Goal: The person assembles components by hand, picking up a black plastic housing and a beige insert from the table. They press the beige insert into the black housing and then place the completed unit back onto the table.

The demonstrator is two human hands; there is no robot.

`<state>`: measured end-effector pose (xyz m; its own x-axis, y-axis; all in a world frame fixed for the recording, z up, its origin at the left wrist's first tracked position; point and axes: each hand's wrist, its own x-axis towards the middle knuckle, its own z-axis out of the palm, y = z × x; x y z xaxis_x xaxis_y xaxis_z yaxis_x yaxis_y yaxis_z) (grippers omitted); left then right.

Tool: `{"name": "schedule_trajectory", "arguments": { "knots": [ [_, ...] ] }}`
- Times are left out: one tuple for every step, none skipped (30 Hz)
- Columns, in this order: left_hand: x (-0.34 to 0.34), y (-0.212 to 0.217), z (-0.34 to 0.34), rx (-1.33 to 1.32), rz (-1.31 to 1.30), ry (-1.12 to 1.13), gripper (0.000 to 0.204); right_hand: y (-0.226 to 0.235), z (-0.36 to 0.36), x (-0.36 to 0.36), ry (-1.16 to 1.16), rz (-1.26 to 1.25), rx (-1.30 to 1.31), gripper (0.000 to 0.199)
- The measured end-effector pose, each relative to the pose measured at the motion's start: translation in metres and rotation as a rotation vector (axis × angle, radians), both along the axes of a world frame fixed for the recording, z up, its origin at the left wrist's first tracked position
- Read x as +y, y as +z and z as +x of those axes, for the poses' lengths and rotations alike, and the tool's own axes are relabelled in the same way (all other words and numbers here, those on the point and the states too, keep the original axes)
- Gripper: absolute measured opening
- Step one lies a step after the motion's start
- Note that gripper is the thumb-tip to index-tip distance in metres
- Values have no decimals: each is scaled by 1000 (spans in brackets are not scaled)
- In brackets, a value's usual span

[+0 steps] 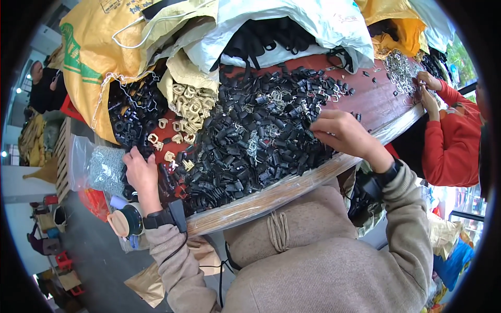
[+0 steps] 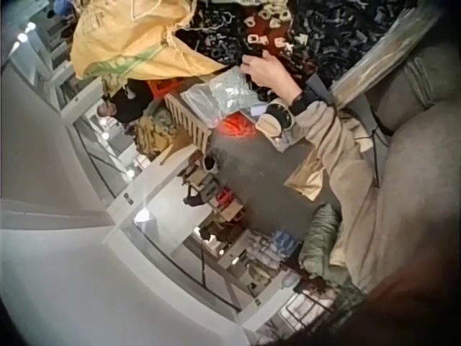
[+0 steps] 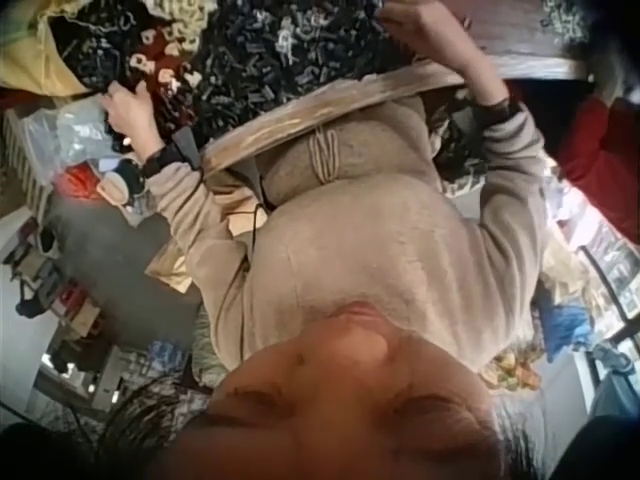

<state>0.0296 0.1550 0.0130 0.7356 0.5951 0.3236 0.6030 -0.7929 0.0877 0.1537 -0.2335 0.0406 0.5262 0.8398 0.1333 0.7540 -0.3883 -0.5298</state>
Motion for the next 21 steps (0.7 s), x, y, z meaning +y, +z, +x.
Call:
{"name": "schedule_trajectory", "arguments": {
  "knots": [
    [5,-3,-3,37,-14,13,39,-8,4,7,5,32,-103,12],
    [8,-4,-5,75,-29,27,39,-16,6,13,10,37,-105,12],
    [8,-4,-5,74,-28,30,39,-25,6,17,-8,-19,-157,10],
    [8,-4,-5,59,-51,3,40,-31,7,21,-26,-76,-209,9],
    [8,-4,-4,45,-74,-25,41,-35,7,23,-45,-132,-260,8],
    [8,-5,-4,31,-97,-53,42,-37,8,22,-43,-132,-260,8],
    [9,-7,-5,31,-97,-53,42,-38,9,22,-50,-140,-246,8],
    [9,-9,-5,18,-79,-92,41,-39,9,22,-55,-147,-232,8],
    [8,-10,-4,5,-62,-132,41,-39,10,22,-61,-154,-218,8],
    [8,-10,-4,-8,-45,-172,41,-41,10,23,-62,-154,-218,8],
    [8,-10,-4,-9,-45,-173,41,-42,10,23,-69,-151,-214,8],
    [6,-10,-4,-82,-247,-156,40,-44,10,23,-76,-149,-210,8],
    [2,-6,-2,-155,-449,-138,38,-45,10,23,-83,-145,-206,9],
    [-2,-3,-1,-227,-651,-118,36,-45,10,22,-85,-146,-207,9],
    [-4,-1,-1,-227,-651,-120,36,-46,10,22,-94,-151,-198,9],
    [-7,2,-2,-362,-959,-133,34,-47,10,21,-103,-156,-189,9],
    [-9,4,-4,-499,-1266,-144,32,-47,10,20,-111,-162,-179,9],
    [-12,6,-7,-637,-1570,-151,30,-47,10,20,-109,-161,-178,9],
    [-16,7,-9,-638,-1569,-148,30,-47,10,19,-88,-147,-164,9],
    [-21,9,-11,-682,-1725,-195,31,-45,11,18,-66,-135,-151,9],
    [-27,9,-13,-726,-1881,-242,32,-44,12,18,-45,-123,-138,9]
  ]
}}
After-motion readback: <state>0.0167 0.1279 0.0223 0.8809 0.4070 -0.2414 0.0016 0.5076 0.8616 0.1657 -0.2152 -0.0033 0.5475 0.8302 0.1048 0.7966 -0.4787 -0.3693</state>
